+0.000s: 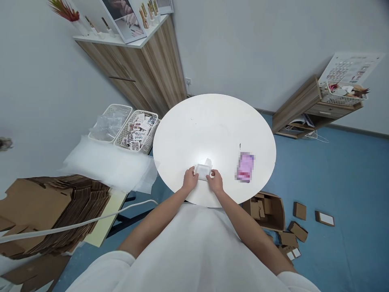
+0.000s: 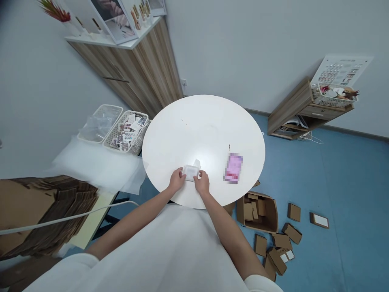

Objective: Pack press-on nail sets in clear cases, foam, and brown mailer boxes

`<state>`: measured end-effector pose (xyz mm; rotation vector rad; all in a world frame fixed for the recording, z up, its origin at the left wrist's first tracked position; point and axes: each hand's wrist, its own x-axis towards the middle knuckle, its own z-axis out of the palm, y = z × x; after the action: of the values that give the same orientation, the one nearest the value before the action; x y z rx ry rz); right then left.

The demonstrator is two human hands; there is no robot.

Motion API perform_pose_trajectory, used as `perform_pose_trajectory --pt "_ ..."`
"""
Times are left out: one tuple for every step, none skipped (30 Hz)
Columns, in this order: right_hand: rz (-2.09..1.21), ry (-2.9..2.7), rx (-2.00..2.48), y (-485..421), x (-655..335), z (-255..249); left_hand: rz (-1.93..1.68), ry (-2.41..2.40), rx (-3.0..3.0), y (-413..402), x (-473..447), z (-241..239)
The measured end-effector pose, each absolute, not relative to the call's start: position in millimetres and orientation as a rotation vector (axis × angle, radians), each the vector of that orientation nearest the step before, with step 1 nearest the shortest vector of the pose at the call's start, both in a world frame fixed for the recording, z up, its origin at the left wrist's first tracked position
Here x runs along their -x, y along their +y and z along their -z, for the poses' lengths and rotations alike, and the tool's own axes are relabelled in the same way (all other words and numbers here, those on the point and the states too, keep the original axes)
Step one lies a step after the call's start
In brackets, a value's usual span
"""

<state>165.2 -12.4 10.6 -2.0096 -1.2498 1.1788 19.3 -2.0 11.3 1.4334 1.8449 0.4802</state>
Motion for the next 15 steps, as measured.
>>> perform_pose_trajectory --pt "-1.188 -1.275 1.997 -14.3 -164.0 -11.6 -0.53 1.864 -1.395 -5.8 -19.4 -10.6" --pt "-1.208 -1.301 1.983 -15.9 -162.9 -12.8 -0.569 1.868 -1.366 -9.2 -19.4 -9.7" --pt "-1.232 -1.324 1.971 -17.1 -162.3 -14.0 -0.597 1.859 -1.346 -12.0 -19.6 -9.0" --pt "-1.252 -1.342 1.964 -17.8 -162.2 -15.4 -0.614 1.848 -1.33 -13.9 -19.8 -8.5" --pt "-1.27 -1.354 1.959 -17.7 -162.5 -17.0 -0.624 1.84 -1.31 -14.8 -20.2 -8.2" --pt "-1.284 -1.357 1.957 -17.0 -163.2 -18.5 -0.629 1.841 -1.28 -14.8 -20.8 -8.3" --pt "-1.297 -1.35 1.959 -15.5 -164.3 -19.9 -0.629 1.847 -1.24 -13.9 -21.4 -8.5" --pt "-1.311 -1.335 1.964 -13.5 -165.5 -21.0 -0.628 1.854 -1.19 -12.4 -22.2 -8.7" --pt "-1.325 -1.316 1.968 -11.2 -166.8 -21.8 -0.631 1.859 -1.133 -10.7 -23.1 -8.9" --pt "-1.338 -1.295 1.974 -8.6 -168.2 -22.1 -0.641 1.861 -1.071 -9.1 -24.0 -8.9" --pt "-1.348 -1.274 1.978 -6.2 -169.4 -21.7 -0.66 1.859 -1.007 -7.8 -25.0 -8.6" --pt "-1.358 -1.256 1.979 -4.0 -170.5 -20.7 -0.69 1.854 -0.942 -7.1 -26.0 -8.0" --pt "-1.369 -1.241 1.975 -2.3 -171.5 -19.2 -0.723 1.845 -0.875 -6.9 -27.0 -7.1" --pt "-1.38 -1.225 1.968 -1.1 -172.2 -17.1 -0.756 1.831 -0.809 -7.2 -28.0 -5.8" --pt "-1.392 -1.208 1.96 -0.5 -172.7 -14.7 -0.785 1.814 -0.744 -8.0 -29.0 -4.3"
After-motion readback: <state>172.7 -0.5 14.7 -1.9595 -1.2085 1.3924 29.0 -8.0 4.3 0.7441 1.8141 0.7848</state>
